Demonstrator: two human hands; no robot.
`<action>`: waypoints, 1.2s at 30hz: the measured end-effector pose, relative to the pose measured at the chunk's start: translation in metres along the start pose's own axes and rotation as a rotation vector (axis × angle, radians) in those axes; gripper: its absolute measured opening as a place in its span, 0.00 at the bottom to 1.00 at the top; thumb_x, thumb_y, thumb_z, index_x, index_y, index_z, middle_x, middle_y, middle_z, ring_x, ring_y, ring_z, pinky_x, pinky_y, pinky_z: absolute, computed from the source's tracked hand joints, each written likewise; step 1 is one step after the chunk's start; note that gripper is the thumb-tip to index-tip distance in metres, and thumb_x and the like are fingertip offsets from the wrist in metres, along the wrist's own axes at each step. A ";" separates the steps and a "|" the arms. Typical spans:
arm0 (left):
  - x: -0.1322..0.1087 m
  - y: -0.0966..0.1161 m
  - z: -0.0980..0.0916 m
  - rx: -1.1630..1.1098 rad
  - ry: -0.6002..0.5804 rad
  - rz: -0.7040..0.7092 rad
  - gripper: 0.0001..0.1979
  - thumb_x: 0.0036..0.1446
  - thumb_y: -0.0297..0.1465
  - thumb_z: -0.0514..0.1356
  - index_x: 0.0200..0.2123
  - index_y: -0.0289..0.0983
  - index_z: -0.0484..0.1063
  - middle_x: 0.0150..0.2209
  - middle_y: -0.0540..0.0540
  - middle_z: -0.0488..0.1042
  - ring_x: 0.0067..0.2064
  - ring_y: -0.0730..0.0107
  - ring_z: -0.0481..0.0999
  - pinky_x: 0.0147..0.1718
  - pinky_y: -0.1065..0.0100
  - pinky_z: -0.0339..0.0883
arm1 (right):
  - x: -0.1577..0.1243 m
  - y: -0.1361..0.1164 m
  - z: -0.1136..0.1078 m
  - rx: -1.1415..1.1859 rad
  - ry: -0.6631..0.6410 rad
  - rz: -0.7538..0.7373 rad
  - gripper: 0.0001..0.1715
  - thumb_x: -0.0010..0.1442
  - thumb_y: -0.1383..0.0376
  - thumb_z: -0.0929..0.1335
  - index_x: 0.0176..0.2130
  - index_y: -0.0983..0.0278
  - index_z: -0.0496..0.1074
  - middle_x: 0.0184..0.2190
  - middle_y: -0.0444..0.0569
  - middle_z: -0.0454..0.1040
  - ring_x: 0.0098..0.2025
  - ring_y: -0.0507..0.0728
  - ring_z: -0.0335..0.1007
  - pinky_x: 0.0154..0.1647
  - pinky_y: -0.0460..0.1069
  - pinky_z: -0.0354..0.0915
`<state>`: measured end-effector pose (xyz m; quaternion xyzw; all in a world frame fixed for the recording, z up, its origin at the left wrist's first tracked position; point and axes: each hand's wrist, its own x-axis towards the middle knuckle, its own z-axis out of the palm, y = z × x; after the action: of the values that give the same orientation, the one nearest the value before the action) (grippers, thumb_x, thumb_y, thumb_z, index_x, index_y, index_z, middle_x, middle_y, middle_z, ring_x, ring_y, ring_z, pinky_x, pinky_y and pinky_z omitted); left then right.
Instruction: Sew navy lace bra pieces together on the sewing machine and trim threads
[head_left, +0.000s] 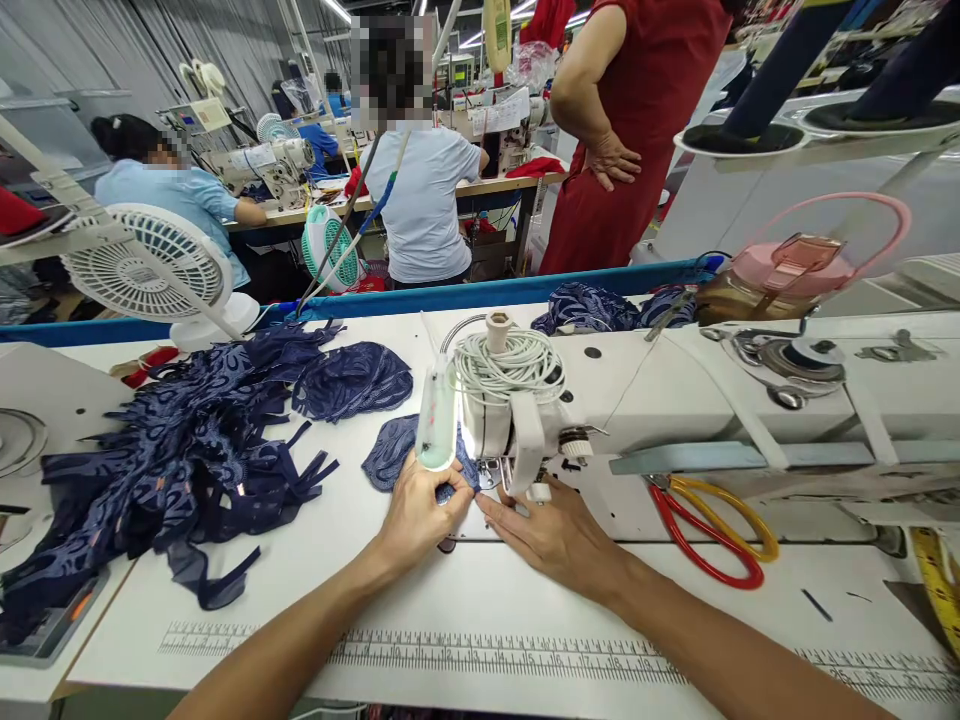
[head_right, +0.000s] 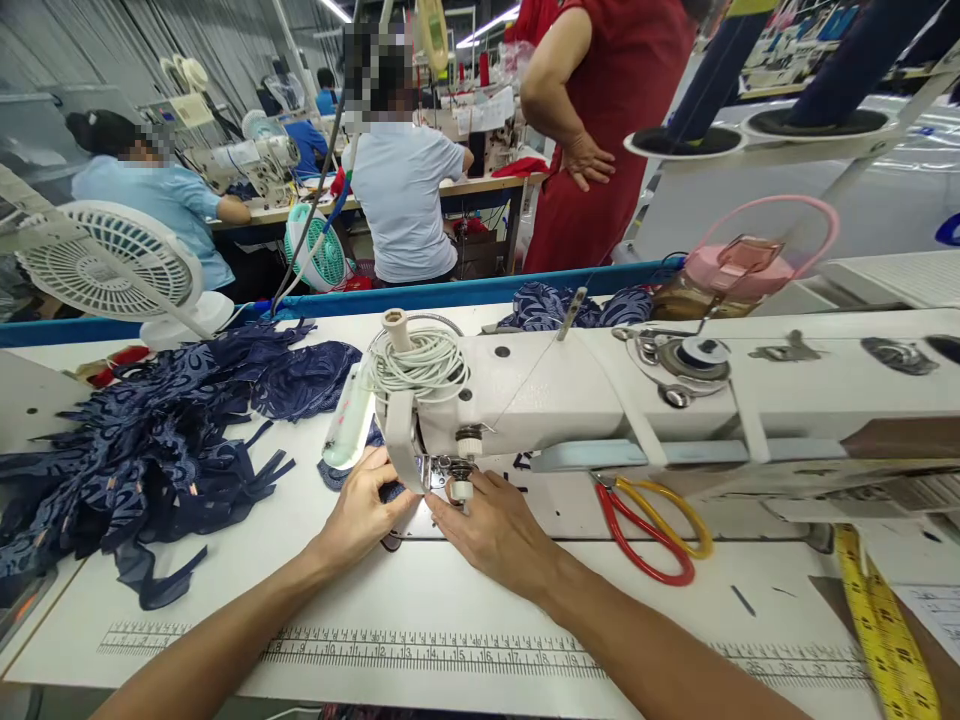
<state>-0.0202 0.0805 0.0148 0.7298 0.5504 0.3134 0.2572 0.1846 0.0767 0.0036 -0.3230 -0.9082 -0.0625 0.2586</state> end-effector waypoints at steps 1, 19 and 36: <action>0.000 0.000 0.000 -0.008 0.009 -0.007 0.08 0.57 0.27 0.60 0.25 0.40 0.74 0.36 0.48 0.75 0.45 0.61 0.70 0.43 0.61 0.65 | 0.000 0.000 0.000 0.008 0.012 -0.005 0.14 0.68 0.68 0.61 0.47 0.62 0.74 0.31 0.48 0.75 0.31 0.54 0.68 0.32 0.51 0.63; 0.009 -0.007 -0.010 0.089 -0.196 0.032 0.08 0.60 0.27 0.56 0.32 0.41 0.75 0.39 0.47 0.75 0.45 0.58 0.68 0.43 0.61 0.65 | -0.004 0.003 0.004 0.124 0.029 0.016 0.13 0.67 0.69 0.63 0.47 0.63 0.75 0.35 0.49 0.78 0.36 0.56 0.72 0.35 0.52 0.67; 0.009 -0.011 -0.009 0.173 -0.188 0.139 0.08 0.63 0.29 0.55 0.32 0.40 0.72 0.37 0.48 0.73 0.43 0.62 0.68 0.42 0.63 0.65 | -0.004 0.002 0.004 0.033 -0.011 0.051 0.17 0.64 0.73 0.63 0.50 0.61 0.74 0.36 0.49 0.76 0.36 0.56 0.69 0.36 0.51 0.62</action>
<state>-0.0325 0.0927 0.0144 0.8119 0.4969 0.2120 0.2213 0.1866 0.0777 -0.0018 -0.3419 -0.9021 -0.0391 0.2604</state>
